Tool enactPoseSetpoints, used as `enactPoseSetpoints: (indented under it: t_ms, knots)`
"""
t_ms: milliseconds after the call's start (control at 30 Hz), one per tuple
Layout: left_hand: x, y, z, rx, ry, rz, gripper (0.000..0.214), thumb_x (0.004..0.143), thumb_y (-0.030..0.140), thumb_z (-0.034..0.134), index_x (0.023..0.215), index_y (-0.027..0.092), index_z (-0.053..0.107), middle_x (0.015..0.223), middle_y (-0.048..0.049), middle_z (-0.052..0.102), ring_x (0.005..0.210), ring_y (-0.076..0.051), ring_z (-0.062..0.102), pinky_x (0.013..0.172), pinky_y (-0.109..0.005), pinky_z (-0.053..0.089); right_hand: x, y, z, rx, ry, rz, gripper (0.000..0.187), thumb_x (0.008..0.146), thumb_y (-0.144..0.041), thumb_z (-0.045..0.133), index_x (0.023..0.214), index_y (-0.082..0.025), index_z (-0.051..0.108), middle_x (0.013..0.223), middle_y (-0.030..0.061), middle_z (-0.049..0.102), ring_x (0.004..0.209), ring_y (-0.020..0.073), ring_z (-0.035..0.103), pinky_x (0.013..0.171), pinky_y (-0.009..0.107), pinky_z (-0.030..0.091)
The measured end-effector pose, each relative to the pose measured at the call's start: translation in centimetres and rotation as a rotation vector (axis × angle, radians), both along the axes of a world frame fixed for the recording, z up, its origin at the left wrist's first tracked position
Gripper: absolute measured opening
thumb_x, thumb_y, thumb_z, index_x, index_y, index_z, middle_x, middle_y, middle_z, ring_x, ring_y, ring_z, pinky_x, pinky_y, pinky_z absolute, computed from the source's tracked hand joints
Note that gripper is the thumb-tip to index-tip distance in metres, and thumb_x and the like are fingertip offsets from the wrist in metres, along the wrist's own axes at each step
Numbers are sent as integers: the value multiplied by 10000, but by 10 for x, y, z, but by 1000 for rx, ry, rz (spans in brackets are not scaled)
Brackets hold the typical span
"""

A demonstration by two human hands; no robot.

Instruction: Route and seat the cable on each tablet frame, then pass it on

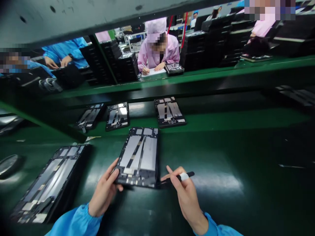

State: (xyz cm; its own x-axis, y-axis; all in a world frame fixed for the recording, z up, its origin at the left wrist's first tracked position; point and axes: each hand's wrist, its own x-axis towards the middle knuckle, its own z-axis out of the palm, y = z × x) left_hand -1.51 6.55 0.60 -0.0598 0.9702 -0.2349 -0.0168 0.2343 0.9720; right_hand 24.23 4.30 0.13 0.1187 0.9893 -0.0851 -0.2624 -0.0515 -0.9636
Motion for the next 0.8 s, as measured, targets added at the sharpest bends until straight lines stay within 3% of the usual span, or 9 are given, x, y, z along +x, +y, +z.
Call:
enactPoseSetpoints:
  t_ms: [133, 200, 300, 433, 500, 600, 700, 800]
  knots:
    - [6, 80, 2, 26, -48, 222, 561, 904, 313, 632, 1420, 193, 445, 1212, -115, 592, 826, -144, 641, 509, -189, 575, 7, 10, -21, -82, -163, -81, 368, 806, -628, 630, 737, -275, 551, 746, 55, 691, 1132, 371, 626, 1133, 543, 321]
    - [13, 128, -1, 42, -12, 228, 525, 924, 288, 613, 1411, 186, 446, 1198, -123, 588, 830, -137, 640, 531, -184, 579, 8, 14, -28, -103, -205, -84, 390, 790, -655, 620, 734, -274, 557, 754, 65, 678, 1234, 401, 556, 1077, 536, 384]
    - [31, 184, -8, 76, 78, 162, 451, 965, 264, 560, 1390, 163, 450, 1176, -131, 589, 826, -132, 645, 577, -203, 586, 6, 18, -31, -94, -239, -64, 410, 785, -672, 605, 723, -269, 561, 733, 56, 659, 1228, 401, 563, 1047, 512, 421]
    - [61, 224, -18, 145, 267, 9, 314, 997, 287, 512, 1273, 139, 531, 1144, -93, 606, 897, -168, 654, 706, -298, 589, 5, 19, -30, -75, -273, -55, 428, 782, -681, 607, 688, -265, 570, 704, 47, 649, 1160, 376, 613, 1060, 484, 423]
    - [64, 237, -17, 154, 395, -26, 288, 986, 310, 534, 1216, 141, 569, 1141, -82, 612, 936, -185, 646, 772, -345, 576, 5, 19, -30, -74, -290, -49, 452, 780, -693, 600, 676, -254, 577, 702, 41, 648, 1118, 354, 642, 1072, 461, 420]
    - [35, 256, 0, 134, 628, 45, 301, 949, 328, 595, 1204, 168, 584, 1228, -98, 586, 1036, -212, 613, 878, -413, 541, 7, 19, -35, -98, -336, -49, 486, 775, -711, 586, 681, -235, 610, 743, 51, 680, 1176, 349, 617, 1046, 420, 455]
    - [-25, 268, 29, 78, 878, 232, 360, 945, 341, 597, 1255, 163, 556, 1302, -108, 542, 1136, -254, 570, 946, -475, 496, 7, 20, -40, -121, -376, -44, 508, 776, -727, 568, 748, -231, 676, 859, 85, 737, 1254, 367, 561, 999, 406, 500]
    - [-76, 267, 50, -26, 1086, 389, 371, 948, 342, 593, 1264, 155, 545, 1275, -111, 553, 1105, -250, 585, 919, -465, 511, 5, 21, -43, -118, -390, -44, 535, 777, -741, 555, 817, -233, 720, 947, 101, 761, 1258, 373, 559, 996, 427, 505]
